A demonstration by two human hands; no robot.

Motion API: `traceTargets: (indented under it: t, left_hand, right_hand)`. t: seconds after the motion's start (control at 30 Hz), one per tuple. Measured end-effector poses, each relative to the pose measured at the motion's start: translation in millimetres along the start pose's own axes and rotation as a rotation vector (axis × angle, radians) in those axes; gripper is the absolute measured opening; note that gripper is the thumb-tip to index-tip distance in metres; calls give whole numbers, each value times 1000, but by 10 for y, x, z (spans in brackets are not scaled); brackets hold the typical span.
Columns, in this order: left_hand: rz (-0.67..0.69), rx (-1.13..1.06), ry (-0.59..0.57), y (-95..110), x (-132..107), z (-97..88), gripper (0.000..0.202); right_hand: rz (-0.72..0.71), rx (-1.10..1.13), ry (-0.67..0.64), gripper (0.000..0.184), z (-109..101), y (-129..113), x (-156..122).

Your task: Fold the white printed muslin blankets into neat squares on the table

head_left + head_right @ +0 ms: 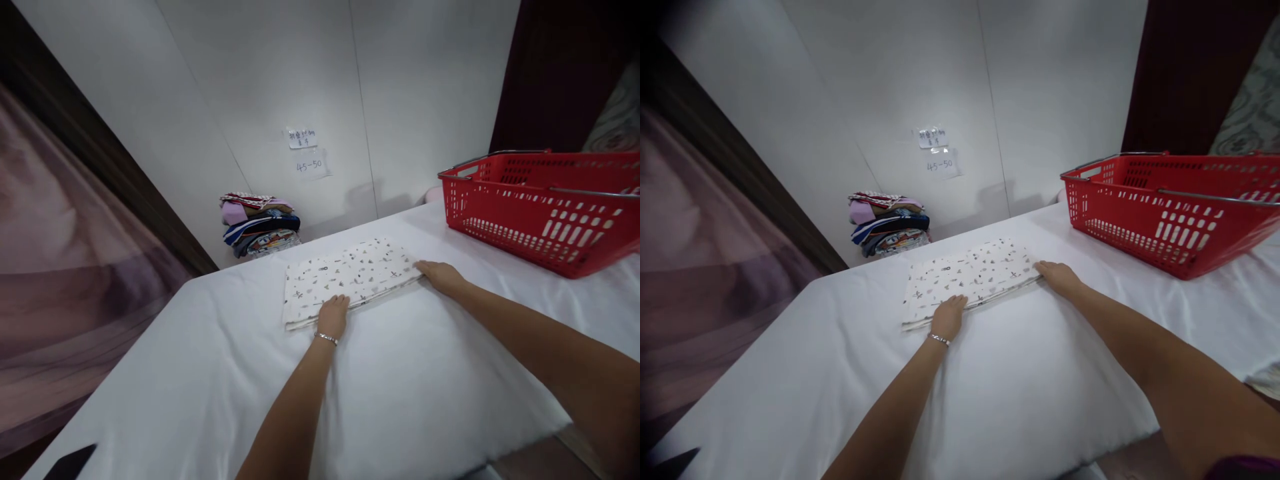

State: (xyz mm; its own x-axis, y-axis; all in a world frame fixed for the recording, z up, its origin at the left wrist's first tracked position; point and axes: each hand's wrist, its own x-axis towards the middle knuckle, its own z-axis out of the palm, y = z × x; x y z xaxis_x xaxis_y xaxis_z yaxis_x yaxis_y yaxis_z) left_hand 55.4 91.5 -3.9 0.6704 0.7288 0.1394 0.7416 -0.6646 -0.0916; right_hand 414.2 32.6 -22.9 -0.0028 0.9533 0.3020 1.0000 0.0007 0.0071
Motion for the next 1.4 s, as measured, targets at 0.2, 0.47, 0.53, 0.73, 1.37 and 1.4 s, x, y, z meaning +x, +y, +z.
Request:
traceTargets:
  t: [0.2, 0.47, 0.53, 0.73, 1.37, 1.4]
  left_hand:
    - [20, -1, 15, -15, -13, 42, 49]
    - [10, -33, 26, -15, -34, 56, 56]
    - [18, -34, 21, -10, -39, 45, 55]
    - [15, -56, 13, 8, -58, 27, 53]
    - [-76, -226, 8, -10, -103, 14, 55]
    - [-82, -231, 3, -12, -105, 14, 55]
  right_hand:
    - [44, 25, -86, 44, -23, -21, -4]
    - [106, 74, -147, 39, -233, -78, -122]
    - [121, 101, -166, 39, -262, -75, -114]
    - [229, 221, -213, 49, -338, -49, 124]
    - [516, 144, -204, 46, 97, -119, 1117]
    - [511, 139, -206, 44, 109, -121, 1138]
